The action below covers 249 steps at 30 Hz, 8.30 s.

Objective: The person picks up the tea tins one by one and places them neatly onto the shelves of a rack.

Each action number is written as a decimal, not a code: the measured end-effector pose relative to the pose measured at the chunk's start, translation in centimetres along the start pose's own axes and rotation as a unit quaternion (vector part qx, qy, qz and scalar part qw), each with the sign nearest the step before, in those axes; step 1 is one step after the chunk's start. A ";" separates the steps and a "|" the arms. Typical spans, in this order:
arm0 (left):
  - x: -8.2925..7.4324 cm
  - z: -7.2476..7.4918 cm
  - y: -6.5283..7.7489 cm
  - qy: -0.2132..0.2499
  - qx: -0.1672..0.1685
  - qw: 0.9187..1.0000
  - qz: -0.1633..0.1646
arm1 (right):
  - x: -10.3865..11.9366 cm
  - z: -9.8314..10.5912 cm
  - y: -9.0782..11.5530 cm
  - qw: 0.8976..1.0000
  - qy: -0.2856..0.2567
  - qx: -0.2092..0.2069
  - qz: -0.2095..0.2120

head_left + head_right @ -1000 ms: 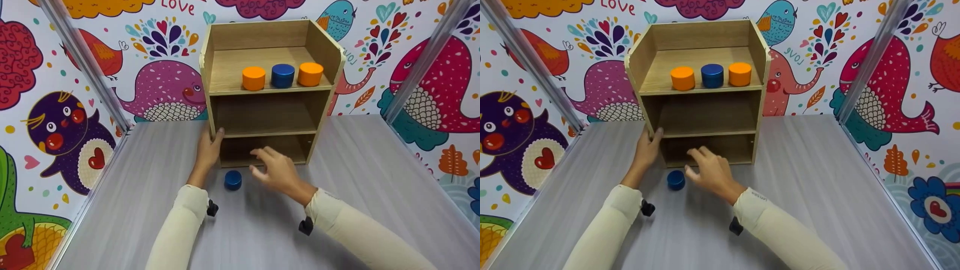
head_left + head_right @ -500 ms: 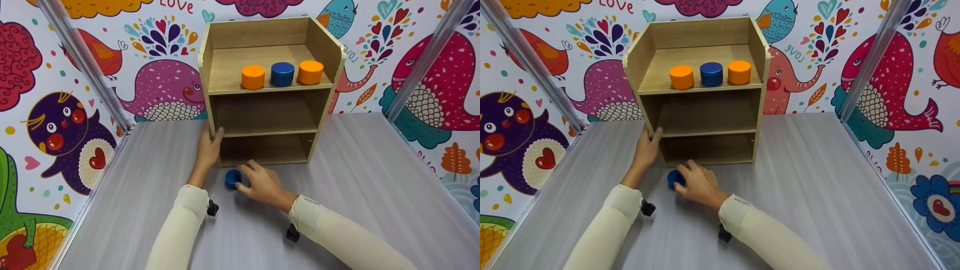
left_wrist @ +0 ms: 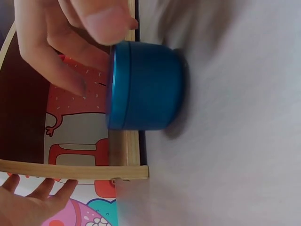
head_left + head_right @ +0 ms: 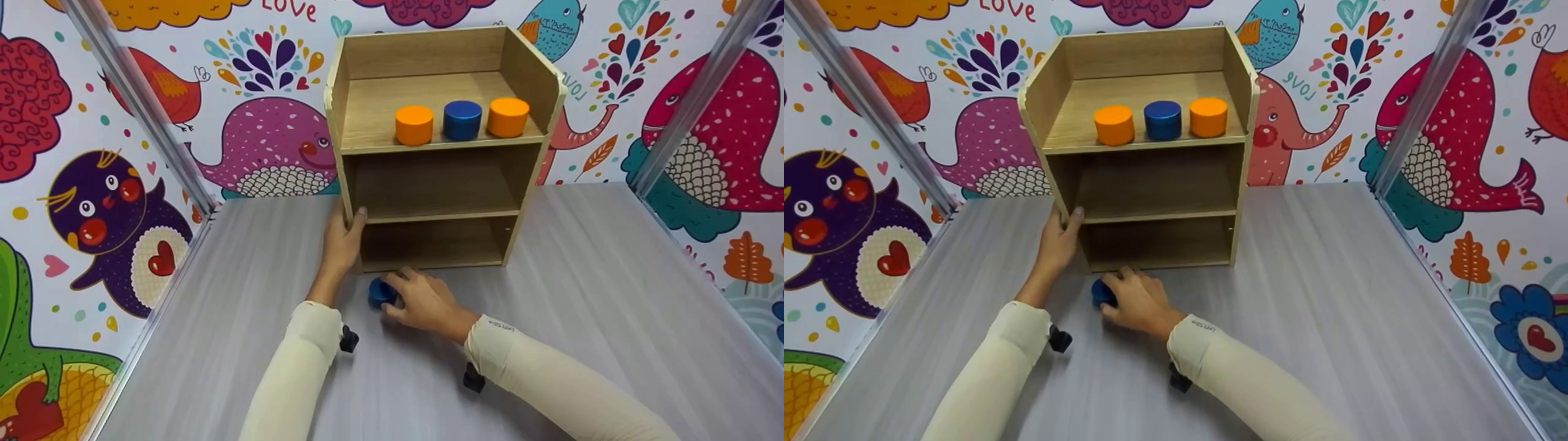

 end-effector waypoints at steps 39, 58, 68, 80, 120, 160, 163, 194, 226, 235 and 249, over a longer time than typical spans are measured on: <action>0.1 0.0 0.0 -0.003 -0.004 1.000 -0.009 | 0.5 -0.9 -0.1 1.000 -0.009 -0.022 0.010; 0.1 0.0 0.1 -0.013 0.000 1.000 0.011 | 0.7 1.6 -0.7 0.999 -0.027 -0.025 0.007; 0.0 0.0 0.1 -0.010 0.000 1.000 0.002 | 0.9 4.1 -1.2 0.998 -0.055 -0.039 0.004; 0.0 0.0 0.1 0.003 0.002 1.000 -0.001 | 0.9 6.3 -1.6 0.995 -0.064 -0.072 0.017; -0.1 0.0 0.2 0.013 0.002 1.000 0.004 | 5.2 18.7 -2.4 0.981 -0.082 -0.161 0.064; 0.2 -0.1 -0.1 -0.003 -0.002 1.000 0.007 | 6.0 26.4 -6.8 0.984 -0.083 -0.156 -0.020; 0.2 -0.1 0.0 -0.003 -0.003 1.000 0.009 | 6.0 26.7 -7.2 0.983 -0.081 -0.160 -0.027; 0.1 -0.3 0.3 0.024 0.009 1.000 0.015 | 5.7 25.9 -10.9 0.985 -0.061 -0.139 -0.083; 0.3 -0.5 0.1 0.028 0.015 0.999 0.021 | 5.6 25.6 -11.5 0.985 -0.046 -0.130 -0.104; 0.5 -0.2 0.4 0.012 0.011 0.999 0.040 | 4.0 27.5 -9.6 0.976 -0.085 -0.180 -0.092; 0.0 0.1 0.6 -0.006 0.008 1.000 0.025 | -3.0 30.4 -0.1 0.929 -0.114 -0.350 0.021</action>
Point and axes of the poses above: each hand's wrist, its own y-axis away from the middle knuckle, its own z-axis out of the back of the hand, x = y × z, the point moved 8 cm from there along -y, towards the middle knuckle, and after that the axes turned 14 degrees about -z, right-handed, at the moved point
